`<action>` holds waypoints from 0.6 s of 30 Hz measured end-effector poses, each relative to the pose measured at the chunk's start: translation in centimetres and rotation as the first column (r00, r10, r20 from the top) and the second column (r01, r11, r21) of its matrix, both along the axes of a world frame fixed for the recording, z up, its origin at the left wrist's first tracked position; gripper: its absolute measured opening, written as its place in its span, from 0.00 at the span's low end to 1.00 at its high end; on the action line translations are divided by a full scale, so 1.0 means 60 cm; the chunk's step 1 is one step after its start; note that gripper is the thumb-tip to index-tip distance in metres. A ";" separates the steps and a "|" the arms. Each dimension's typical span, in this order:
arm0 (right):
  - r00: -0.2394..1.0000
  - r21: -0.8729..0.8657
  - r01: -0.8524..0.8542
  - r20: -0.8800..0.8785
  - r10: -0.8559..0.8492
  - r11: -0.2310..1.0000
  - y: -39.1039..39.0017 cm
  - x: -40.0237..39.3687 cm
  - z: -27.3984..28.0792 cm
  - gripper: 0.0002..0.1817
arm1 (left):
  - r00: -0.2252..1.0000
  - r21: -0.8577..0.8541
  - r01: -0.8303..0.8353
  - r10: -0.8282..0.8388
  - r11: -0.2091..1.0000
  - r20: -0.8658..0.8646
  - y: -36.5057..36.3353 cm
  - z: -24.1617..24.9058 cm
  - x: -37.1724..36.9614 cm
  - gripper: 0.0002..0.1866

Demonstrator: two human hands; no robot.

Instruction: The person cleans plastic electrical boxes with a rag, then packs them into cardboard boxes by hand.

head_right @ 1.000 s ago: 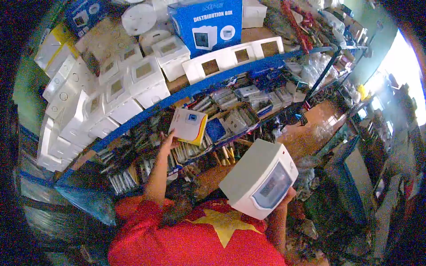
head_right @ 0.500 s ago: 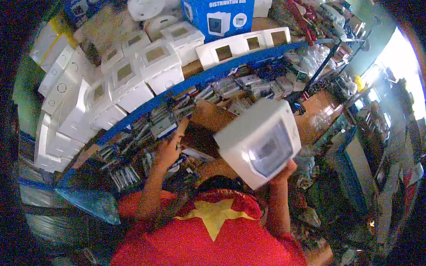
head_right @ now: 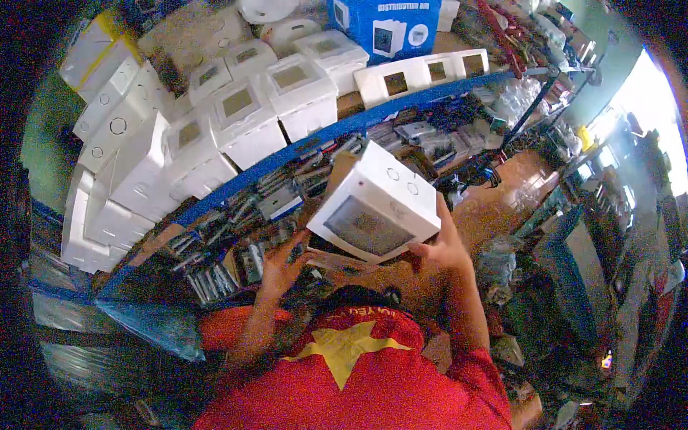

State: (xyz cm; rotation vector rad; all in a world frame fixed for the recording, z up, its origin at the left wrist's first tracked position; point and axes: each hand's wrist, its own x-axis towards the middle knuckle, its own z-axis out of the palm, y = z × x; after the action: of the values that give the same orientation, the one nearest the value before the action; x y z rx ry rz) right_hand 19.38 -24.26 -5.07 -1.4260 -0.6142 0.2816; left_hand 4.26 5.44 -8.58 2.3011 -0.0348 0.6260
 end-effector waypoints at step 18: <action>0.993 0.090 -0.067 -0.087 0.075 0.994 0.021 -0.031 -0.055 0.64 | 0.978 -0.527 -0.045 0.146 0.849 0.151 -0.017 0.066 -0.027 0.30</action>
State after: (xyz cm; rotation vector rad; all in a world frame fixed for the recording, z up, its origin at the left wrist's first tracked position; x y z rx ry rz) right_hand 17.51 -22.98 -8.35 -1.3025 -0.5973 0.3695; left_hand 2.66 4.39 -4.61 1.7183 0.1480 0.7919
